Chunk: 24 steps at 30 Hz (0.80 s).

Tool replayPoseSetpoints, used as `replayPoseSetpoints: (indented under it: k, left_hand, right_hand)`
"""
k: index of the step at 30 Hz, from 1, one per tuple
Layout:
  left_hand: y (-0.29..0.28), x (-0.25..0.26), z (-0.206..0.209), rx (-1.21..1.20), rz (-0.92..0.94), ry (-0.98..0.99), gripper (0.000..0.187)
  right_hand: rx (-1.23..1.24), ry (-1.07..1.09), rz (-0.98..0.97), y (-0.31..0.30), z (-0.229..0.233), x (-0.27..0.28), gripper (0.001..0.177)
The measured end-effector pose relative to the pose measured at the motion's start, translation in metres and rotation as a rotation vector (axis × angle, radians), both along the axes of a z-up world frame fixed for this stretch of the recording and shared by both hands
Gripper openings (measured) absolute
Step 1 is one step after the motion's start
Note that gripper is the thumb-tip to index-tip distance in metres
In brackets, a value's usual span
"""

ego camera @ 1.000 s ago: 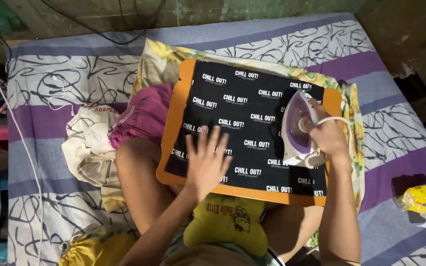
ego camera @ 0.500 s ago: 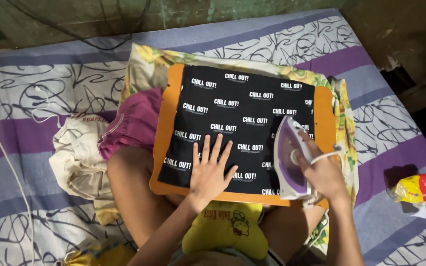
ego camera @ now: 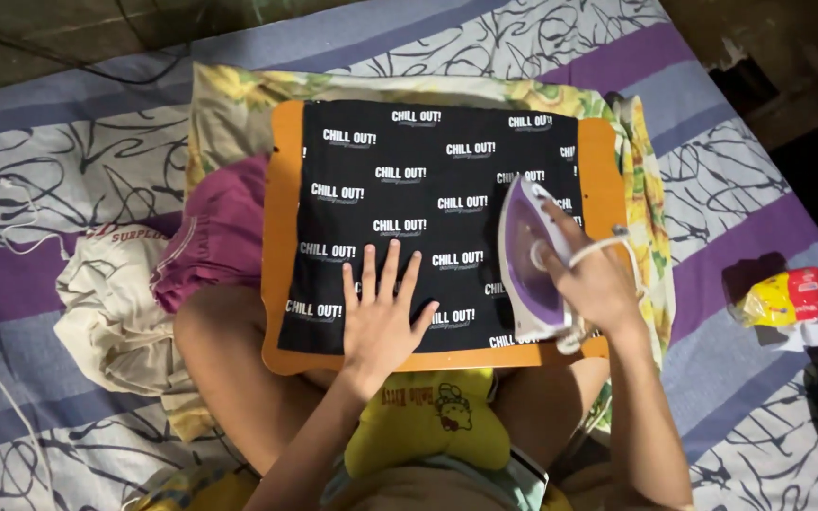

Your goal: The person irons a black t-shirt with white text on a small ironing board placed on a bed. They smooth the fabric with one hand and move the iron back and forth with the other, covering the front and sleeves of the shirt.

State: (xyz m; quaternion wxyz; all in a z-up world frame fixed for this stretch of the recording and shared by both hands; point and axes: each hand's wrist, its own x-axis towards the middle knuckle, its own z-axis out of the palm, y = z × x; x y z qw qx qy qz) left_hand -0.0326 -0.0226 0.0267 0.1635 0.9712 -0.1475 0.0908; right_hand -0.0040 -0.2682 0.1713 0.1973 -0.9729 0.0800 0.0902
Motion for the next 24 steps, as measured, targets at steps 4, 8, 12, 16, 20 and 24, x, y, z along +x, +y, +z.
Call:
replayPoseSetpoints:
  k: [4,8,12,16,20,24]
  left_hand:
    - [0.0,0.0,-0.001,-0.001,0.001,-0.017,0.071]
    - [0.0,0.0,-0.001,0.003,0.019,-0.028,0.071]
    - [-0.001,0.0,-0.003,0.011,0.028,-0.035,0.071]
    - [0.0,0.001,-0.005,0.036,0.029,-0.046,0.073]
    - [0.001,0.001,-0.003,0.056,0.05,-0.04,0.074]
    - [-0.001,-0.001,-0.002,0.071,0.066,-0.079,0.072]
  right_hand:
    - [-0.004,-0.011,0.0,0.0,0.004,0.023,0.057]
    - [-0.009,-0.037,-0.004,-0.01,0.01,0.042,0.057]
    - [-0.019,-0.06,-0.009,-0.024,0.016,0.062,0.056]
    - [-0.02,-0.074,-0.023,-0.032,0.021,0.057,0.056]
    - [0.035,-0.021,-0.001,-0.029,0.037,0.03,0.057]
    - [0.055,-0.011,-0.044,-0.056,0.027,-0.004,0.059]
